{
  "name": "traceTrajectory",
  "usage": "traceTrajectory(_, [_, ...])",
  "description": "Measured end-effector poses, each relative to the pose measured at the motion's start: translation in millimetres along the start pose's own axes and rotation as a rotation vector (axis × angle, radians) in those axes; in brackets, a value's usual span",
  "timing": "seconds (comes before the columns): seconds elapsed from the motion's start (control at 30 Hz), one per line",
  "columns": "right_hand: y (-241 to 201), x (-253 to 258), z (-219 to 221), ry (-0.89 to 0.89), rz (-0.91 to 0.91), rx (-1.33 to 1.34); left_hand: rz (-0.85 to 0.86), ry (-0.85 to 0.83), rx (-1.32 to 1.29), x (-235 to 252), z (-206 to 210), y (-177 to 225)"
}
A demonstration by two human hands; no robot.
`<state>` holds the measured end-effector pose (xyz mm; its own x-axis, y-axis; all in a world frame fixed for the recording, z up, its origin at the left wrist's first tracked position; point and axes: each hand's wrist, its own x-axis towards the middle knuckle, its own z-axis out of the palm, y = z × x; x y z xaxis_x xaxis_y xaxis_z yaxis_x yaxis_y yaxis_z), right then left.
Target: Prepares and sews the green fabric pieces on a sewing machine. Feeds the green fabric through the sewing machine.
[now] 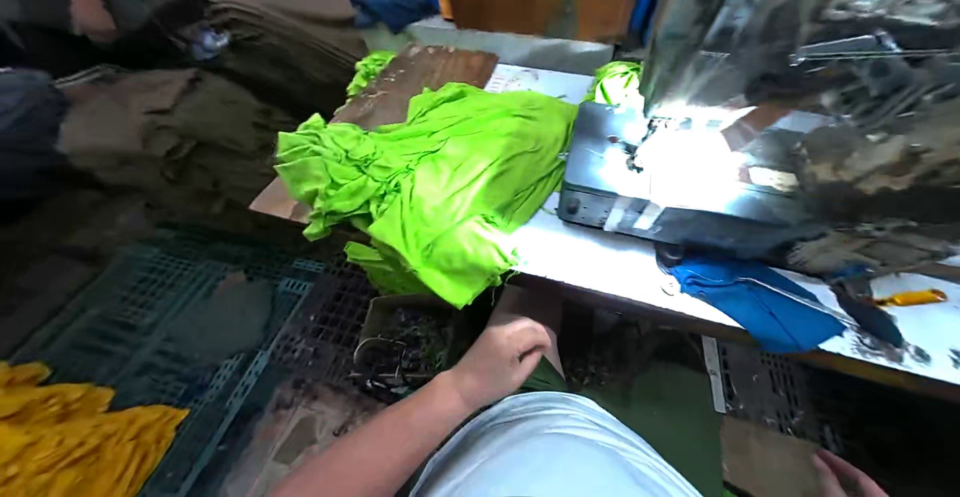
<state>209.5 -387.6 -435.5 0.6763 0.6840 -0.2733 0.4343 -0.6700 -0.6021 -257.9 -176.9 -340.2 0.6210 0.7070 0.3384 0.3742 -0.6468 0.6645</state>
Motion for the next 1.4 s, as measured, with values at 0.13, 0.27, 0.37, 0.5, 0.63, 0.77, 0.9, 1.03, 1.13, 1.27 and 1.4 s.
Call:
traceTrajectory(0.13, [-94,-24,53,-0.111,-0.508,0.001,0.102,0.331,0.128,23,-52,-12])
traceTrajectory(0.27, [-230,-43,99,-0.131,-1.042,0.031,0.039,0.350,0.440,36,-82,-35])
traceTrajectory(0.37, [-324,-56,114,-0.198,-1.153,0.155,-0.006,0.309,0.514,34,-88,-56])
traceTrajectory(0.5, [-427,-68,132,-0.680,-0.640,0.379,0.031,0.393,0.482,28,-81,-69])
traceTrajectory(0.63, [-455,-77,153,-0.859,-0.501,0.246,0.026,0.443,0.396,26,-82,-69])
traceTrajectory(0.77, [-416,-62,140,-0.720,-0.679,0.113,0.060,0.454,0.349,22,-86,-71])
traceTrajectory(0.9, [-400,-56,110,-0.649,-0.674,0.036,0.077,0.466,0.172,21,-75,-53])
traceTrajectory(1.03, [-390,-66,90,-0.424,-0.864,-0.238,0.123,0.415,0.143,19,-55,-32])
traceTrajectory(1.13, [-371,-71,86,-0.280,-0.997,-0.273,0.046,0.317,-0.068,12,-39,-7])
traceTrajectory(1.27, [-358,-90,103,-0.225,-1.148,-0.233,-0.561,-0.036,-0.806,39,-41,18])
traceTrajectory(1.4, [-338,-93,143,-0.090,-1.282,-0.246,-0.771,0.124,-1.090,66,-43,19])
